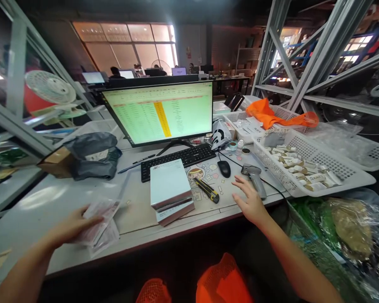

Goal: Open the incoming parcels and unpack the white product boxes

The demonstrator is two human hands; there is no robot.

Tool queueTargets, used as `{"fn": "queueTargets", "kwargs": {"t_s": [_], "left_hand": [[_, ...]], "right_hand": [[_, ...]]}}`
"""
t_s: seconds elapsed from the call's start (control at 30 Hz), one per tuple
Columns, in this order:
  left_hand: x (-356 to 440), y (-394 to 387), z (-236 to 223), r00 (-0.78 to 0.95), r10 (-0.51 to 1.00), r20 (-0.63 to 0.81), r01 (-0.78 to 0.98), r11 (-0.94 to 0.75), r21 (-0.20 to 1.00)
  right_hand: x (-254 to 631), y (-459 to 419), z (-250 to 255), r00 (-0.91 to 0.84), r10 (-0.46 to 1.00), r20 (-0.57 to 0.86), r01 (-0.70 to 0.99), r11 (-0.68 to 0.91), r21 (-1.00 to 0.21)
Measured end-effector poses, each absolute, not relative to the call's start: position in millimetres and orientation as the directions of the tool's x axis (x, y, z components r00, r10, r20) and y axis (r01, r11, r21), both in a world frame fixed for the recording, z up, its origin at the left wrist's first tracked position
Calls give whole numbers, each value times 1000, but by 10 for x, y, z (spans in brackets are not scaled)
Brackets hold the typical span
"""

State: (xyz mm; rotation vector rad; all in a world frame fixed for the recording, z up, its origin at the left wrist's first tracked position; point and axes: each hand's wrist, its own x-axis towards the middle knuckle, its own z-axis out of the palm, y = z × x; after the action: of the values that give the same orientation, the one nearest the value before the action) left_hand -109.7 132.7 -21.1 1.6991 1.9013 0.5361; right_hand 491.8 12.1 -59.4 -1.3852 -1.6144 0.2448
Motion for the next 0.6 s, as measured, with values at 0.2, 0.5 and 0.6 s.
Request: {"fn": "queueTargets", "kwargs": {"t_s": [0.2, 0.5, 0.6], "left_hand": [[-185, 907, 747, 77, 995, 69, 493, -98, 865], [1413, 853, 715, 391, 849, 355, 217, -459, 861], [1182, 1050, 409, 241, 839, 487, 244, -539, 806]], "right_hand": [[4091, 27, 206, -325, 821, 469, 428, 571, -701], [3581, 485, 324, -349, 922, 167, 184, 242, -953], [4006, 847, 250, -36, 988, 151, 162, 155, -974]]}}
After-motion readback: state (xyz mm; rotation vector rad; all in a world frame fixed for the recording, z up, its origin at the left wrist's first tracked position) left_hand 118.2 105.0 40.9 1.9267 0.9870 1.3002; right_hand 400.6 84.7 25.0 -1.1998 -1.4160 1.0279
